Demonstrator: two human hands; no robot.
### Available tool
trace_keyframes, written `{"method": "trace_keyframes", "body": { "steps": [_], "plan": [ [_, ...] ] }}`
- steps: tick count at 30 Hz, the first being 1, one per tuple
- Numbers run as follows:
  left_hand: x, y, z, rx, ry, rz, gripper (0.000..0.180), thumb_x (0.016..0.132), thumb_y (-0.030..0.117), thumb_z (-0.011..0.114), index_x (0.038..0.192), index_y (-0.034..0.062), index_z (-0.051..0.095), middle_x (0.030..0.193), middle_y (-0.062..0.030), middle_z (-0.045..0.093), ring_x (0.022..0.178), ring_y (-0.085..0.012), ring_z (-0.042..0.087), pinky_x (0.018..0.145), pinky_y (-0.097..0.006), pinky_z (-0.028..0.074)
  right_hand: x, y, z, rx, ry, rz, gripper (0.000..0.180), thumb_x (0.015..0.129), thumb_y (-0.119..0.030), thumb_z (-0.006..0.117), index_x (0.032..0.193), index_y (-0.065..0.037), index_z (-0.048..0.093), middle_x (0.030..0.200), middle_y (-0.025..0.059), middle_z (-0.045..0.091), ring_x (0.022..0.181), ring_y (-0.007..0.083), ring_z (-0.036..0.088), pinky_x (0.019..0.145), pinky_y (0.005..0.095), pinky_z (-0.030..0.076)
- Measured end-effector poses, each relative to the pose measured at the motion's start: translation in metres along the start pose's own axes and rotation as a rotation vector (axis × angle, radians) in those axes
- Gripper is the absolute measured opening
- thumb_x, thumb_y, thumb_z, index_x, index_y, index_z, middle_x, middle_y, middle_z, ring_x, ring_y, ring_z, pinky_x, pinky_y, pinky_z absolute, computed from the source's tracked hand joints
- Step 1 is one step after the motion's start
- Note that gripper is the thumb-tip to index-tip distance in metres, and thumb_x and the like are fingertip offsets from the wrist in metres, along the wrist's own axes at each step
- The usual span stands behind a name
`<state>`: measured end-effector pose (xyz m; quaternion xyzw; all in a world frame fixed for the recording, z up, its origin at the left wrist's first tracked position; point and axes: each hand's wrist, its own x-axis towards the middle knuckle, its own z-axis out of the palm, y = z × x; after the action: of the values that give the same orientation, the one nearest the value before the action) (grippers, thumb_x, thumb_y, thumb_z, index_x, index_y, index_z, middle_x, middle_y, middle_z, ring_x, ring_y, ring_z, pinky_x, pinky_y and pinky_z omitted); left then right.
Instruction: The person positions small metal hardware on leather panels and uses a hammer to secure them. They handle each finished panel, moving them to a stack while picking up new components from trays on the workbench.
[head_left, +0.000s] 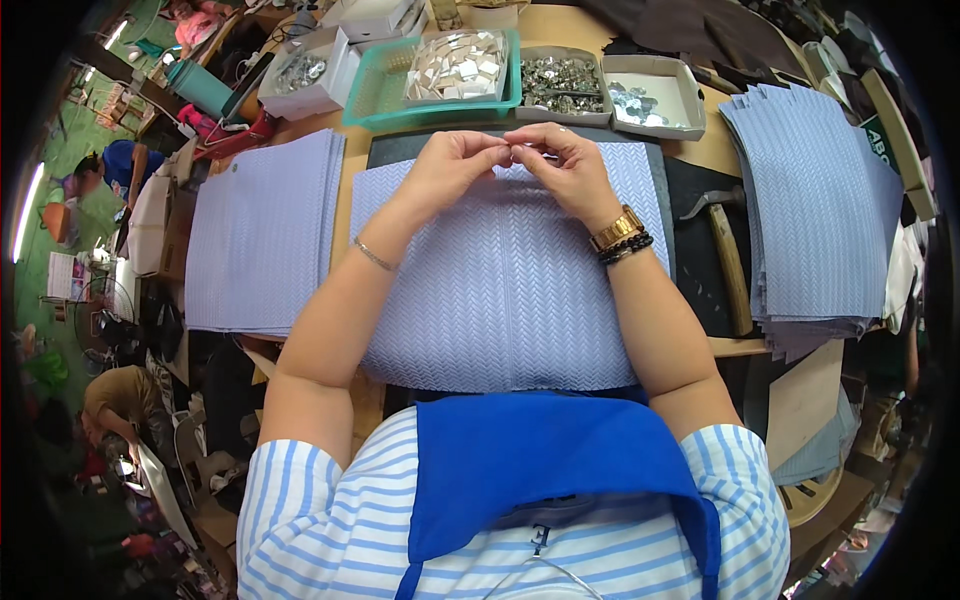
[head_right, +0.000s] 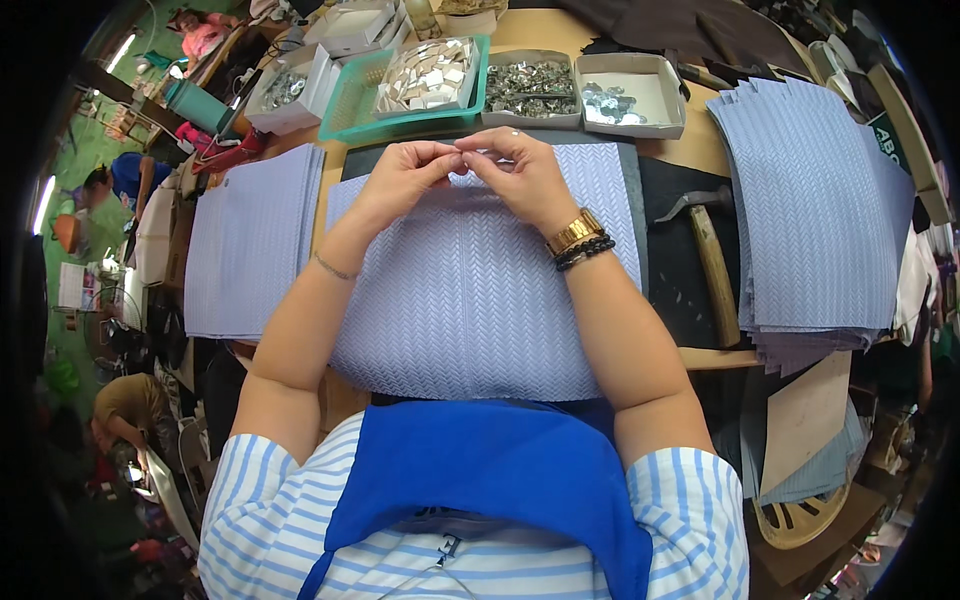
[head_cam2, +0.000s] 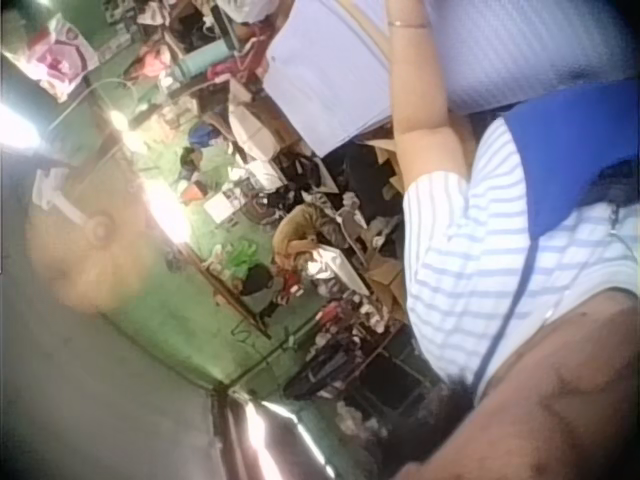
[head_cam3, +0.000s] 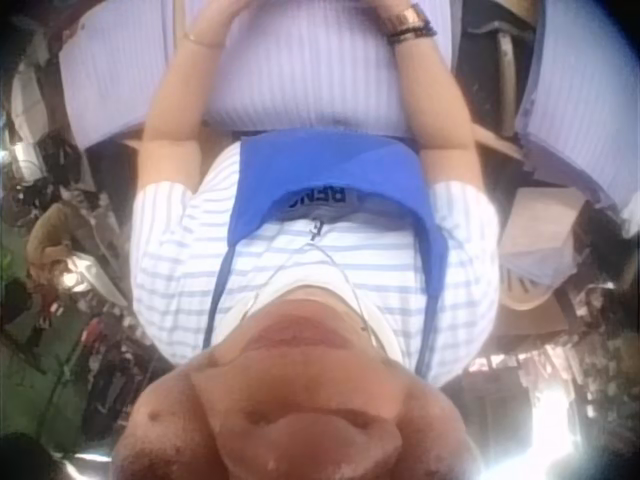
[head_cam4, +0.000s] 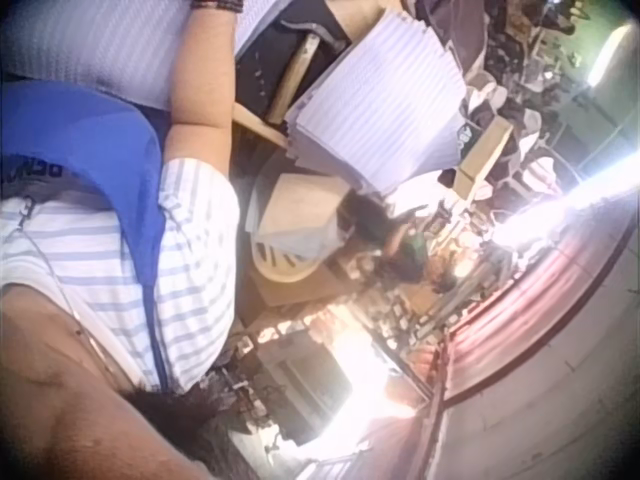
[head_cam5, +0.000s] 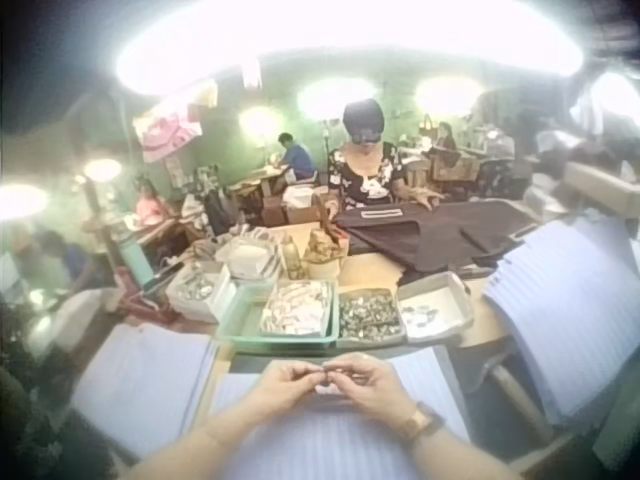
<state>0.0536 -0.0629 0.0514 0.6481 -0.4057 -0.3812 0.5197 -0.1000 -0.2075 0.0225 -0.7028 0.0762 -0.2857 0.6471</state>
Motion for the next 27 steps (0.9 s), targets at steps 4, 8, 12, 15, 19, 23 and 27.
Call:
{"method": "trace_keyframes", "body": {
  "steps": [4, 8, 12, 15, 19, 23, 27],
  "plan": [
    [-0.001, 0.005, -0.006, 0.124, 0.005, 0.039, 0.026, 0.105, 0.025, 0.068, 0.114, 0.0021, 0.077, 0.099, 0.0004, 0.075, 0.086, -0.0057, 0.064, 0.078, -0.024, 0.053, -0.004, -0.008, -0.001, -0.101, -0.057, -0.003, 0.025, 0.095, -0.006, 0.075, 0.120, -0.002, 0.075, 0.116, 0.0083, 0.077, 0.104, 0.0163, 0.075, 0.091, 0.0294, 0.060],
    [-0.004, 0.015, -0.009, 0.355, -0.034, 0.038, 0.026, 0.103, 0.022, 0.069, 0.114, 0.0001, 0.076, 0.098, -0.0005, 0.075, 0.086, -0.0057, 0.063, 0.078, -0.024, 0.053, -0.001, -0.010, -0.006, -0.171, -0.085, -0.053, 0.026, 0.094, -0.005, 0.076, 0.120, -0.002, 0.075, 0.116, 0.0090, 0.078, 0.107, 0.0178, 0.075, 0.093, 0.0311, 0.060],
    [-0.009, 0.005, -0.020, 0.279, -0.102, 0.005, 0.026, 0.101, 0.019, 0.071, 0.114, -0.0021, 0.077, 0.099, -0.0024, 0.077, 0.089, -0.0061, 0.065, 0.081, -0.025, 0.053, -0.003, -0.015, -0.001, -0.093, -0.156, 0.004, 0.027, 0.093, -0.004, 0.077, 0.120, -0.002, 0.076, 0.112, 0.0095, 0.079, 0.105, 0.0178, 0.075, 0.093, 0.0312, 0.060],
    [-0.009, 0.007, -0.020, 0.247, -0.164, -0.051, 0.025, 0.100, 0.017, 0.071, 0.112, -0.0035, 0.078, 0.099, -0.0041, 0.078, 0.089, -0.0068, 0.066, 0.082, -0.025, 0.054, -0.002, -0.016, -0.007, -0.154, -0.228, -0.052, 0.027, 0.091, -0.003, 0.079, 0.117, -0.004, 0.077, 0.109, 0.0092, 0.079, 0.100, 0.0187, 0.076, 0.089, 0.0315, 0.060],
    [-0.010, 0.004, -0.025, 0.375, -0.217, -0.018, 0.024, 0.100, 0.016, 0.072, 0.111, -0.0045, 0.078, 0.098, -0.0051, 0.078, 0.089, -0.0075, 0.066, 0.082, -0.025, 0.054, -0.003, -0.015, -0.005, -0.283, -0.314, -0.127, 0.026, 0.087, -0.002, 0.080, 0.113, -0.006, 0.079, 0.105, 0.0100, 0.079, 0.094, 0.0201, 0.076, 0.085, 0.0323, 0.060],
    [-0.011, 0.005, -0.026, 0.472, -0.247, -0.049, 0.024, 0.099, 0.015, 0.071, 0.112, -0.0041, 0.077, 0.098, -0.0060, 0.078, 0.089, -0.0103, 0.066, 0.083, -0.027, 0.054, -0.004, -0.019, -0.002, -0.363, -0.317, -0.138, 0.026, 0.087, -0.004, 0.081, 0.112, -0.005, 0.079, 0.103, 0.0111, 0.079, 0.093, 0.0202, 0.076, 0.084, 0.0325, 0.061],
    [-0.008, 0.011, -0.018, 0.701, -0.130, 0.255, 0.021, 0.098, 0.017, 0.071, 0.110, 0.0016, 0.077, 0.101, -0.0096, 0.075, 0.095, -0.0246, 0.069, 0.089, -0.034, 0.054, -0.006, -0.010, -0.001, -0.398, -0.163, -0.057, 0.023, 0.087, -0.007, 0.082, 0.110, -0.005, 0.079, 0.101, 0.0117, 0.079, 0.088, 0.0219, 0.077, 0.080, 0.0322, 0.061]
  ]
}}
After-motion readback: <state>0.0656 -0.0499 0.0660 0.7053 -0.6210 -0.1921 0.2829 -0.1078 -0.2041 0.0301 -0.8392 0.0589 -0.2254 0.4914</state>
